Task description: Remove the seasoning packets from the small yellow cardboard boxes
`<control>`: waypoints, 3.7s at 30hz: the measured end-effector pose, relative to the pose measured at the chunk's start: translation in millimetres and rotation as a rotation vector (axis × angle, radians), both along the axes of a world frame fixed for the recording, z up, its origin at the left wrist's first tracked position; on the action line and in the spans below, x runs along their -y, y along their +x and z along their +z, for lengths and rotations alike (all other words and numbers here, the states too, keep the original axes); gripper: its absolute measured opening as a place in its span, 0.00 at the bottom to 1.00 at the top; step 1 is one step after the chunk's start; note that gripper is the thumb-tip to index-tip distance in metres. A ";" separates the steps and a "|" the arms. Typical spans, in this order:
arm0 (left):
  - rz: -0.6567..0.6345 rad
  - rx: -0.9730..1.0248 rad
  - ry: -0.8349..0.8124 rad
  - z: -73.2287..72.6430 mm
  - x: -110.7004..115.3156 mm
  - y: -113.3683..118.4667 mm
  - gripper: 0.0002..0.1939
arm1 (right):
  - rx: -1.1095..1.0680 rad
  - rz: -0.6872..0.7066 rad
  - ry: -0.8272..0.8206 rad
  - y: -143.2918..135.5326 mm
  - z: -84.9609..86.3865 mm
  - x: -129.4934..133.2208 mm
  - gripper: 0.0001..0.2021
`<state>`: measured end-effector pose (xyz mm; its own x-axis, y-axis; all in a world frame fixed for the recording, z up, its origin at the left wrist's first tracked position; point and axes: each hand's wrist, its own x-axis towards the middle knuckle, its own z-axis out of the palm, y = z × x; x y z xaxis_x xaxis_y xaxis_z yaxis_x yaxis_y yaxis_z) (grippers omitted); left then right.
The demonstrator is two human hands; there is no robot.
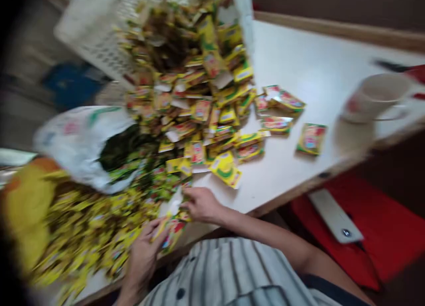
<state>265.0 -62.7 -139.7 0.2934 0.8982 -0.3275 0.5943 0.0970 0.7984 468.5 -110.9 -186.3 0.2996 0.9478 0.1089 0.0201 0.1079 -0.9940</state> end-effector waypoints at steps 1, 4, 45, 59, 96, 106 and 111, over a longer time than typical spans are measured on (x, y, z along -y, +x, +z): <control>-0.006 -0.008 -0.037 1.9 1.3 -2.0 0.21 | -0.051 -0.007 -0.002 0.3 -1.4 -1.1 0.06; 0.002 0.112 -0.140 2.4 7.8 -2.5 0.18 | -0.069 -0.016 0.003 -0.4 0.2 -5.6 0.08; 0.095 0.148 0.218 -30.1 0.4 0.9 0.20 | 0.631 0.273 0.163 0.3 34.2 -58.2 0.10; -0.035 0.051 0.148 -10.7 -4.7 -8.8 0.18 | 0.700 0.471 0.167 6.9 36.8 -57.7 0.09; 0.345 0.658 -0.231 -15.5 -5.7 9.0 0.27 | 0.318 0.246 0.094 -20.6 17.4 -53.1 0.15; 0.454 0.728 -0.079 -18.5 -2.9 15.2 0.31 | 0.017 0.335 0.022 -32.6 14.3 -47.2 0.18; 0.400 0.628 0.048 -24.1 0.3 11.4 0.25 | -0.247 0.471 -0.054 -43.9 -1.1 -49.0 0.20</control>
